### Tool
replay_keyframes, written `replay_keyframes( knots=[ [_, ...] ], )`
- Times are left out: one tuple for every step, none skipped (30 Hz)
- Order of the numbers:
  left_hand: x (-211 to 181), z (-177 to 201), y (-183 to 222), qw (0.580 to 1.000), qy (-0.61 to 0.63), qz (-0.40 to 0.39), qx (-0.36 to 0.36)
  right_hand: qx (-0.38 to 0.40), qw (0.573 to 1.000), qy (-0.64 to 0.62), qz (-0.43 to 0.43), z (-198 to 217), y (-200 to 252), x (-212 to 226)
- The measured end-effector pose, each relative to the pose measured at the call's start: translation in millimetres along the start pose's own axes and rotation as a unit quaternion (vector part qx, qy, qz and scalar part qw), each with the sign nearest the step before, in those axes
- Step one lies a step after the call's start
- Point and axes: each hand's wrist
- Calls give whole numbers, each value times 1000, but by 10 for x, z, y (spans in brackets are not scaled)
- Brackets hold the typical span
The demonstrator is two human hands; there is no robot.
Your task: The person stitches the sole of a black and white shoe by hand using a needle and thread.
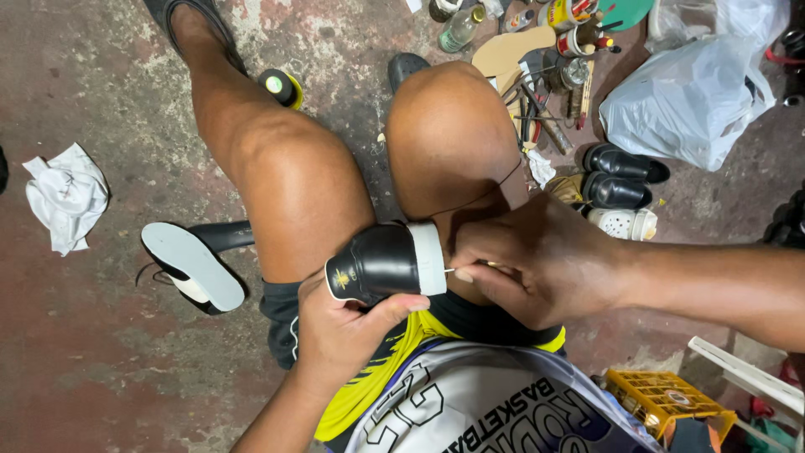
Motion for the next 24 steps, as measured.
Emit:
replay_keyframes(
  knots=[
    [8,20,1,1000,15,7,0,-2,1000,-4,-2,-11,-28,11],
    [20,39,2,999,30,14,0,-4,1000,-8,-5,-21,-50,27],
    [27,32,10,999,45,22,-2,-4,1000,-13,-6,-10,-68,38],
    [40,21,14,998,44,33,-8,-7,1000,-1,2,8,-85,43],
    [54,23,32,998,42,45,-12,-11,1000,10,10,1,-99,53],
    [68,17,51,997,39,57,-17,-15,1000,21,17,-1,-111,55],
    [79,12,55,998,27,53,-22,-2,999,31,14,1,-123,49],
    [86,3,58,998,14,50,-27,11,999,42,11,4,-134,40],
    [96,7,52,999,2,45,-27,21,998,54,3,1,-133,40],
    [95,6,68,998,28,45,-30,-6,997,61,36,-19,-127,54],
    [102,9,56,997,54,41,-31,-36,994,73,70,-29,-139,57],
    [116,30,22,996,79,38,-32,-65,989,85,104,-35,-152,61],
    [129,16,32,997,44,59,-38,-77,984,100,124,-23,-162,61],
    [153,8,31,996,8,80,-44,-90,979,115,144,-14,-182,57],
    [168,10,73,993,-26,108,-47,-102,974,125,159,-38,-191,77],
    [173,8,128,992,-28,106,-65,-68,987,97,111,-67,-208,99],
    [178,34,105,992,-33,94,-73,-44,994,76,58,-84,-235,113],
    [173,51,76,993,-37,82,-80,-21,998,54,6,-90,-260,123],
    [168,46,41,995,-20,67,-77,-13,999,37,-7,-80,-284,117],
    [162,39,4,996,-3,51,-74,-6,1000,20,-20,-76,-308,106],
    [132,20,59,996,14,49,-78,11,999,-8,-31,-110,-307,115],
    [109,4,90,995,18,65,-80,-2,1000,17,-20,-140,-300,116],
    [102,-5,68,994,23,77,-75,-19,999,44,-13,-152,-290,103],
    [83,-15,71,993,29,90,-71,-35,997,72,-6,-158,-271,91]
  ],
)
Point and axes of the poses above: each hand's wrist, its own y-axis away from the middle knuckle, its own z-axis out of the back of the hand, x = y × z, and after that the axes turned 2 degrees about y, right-handed
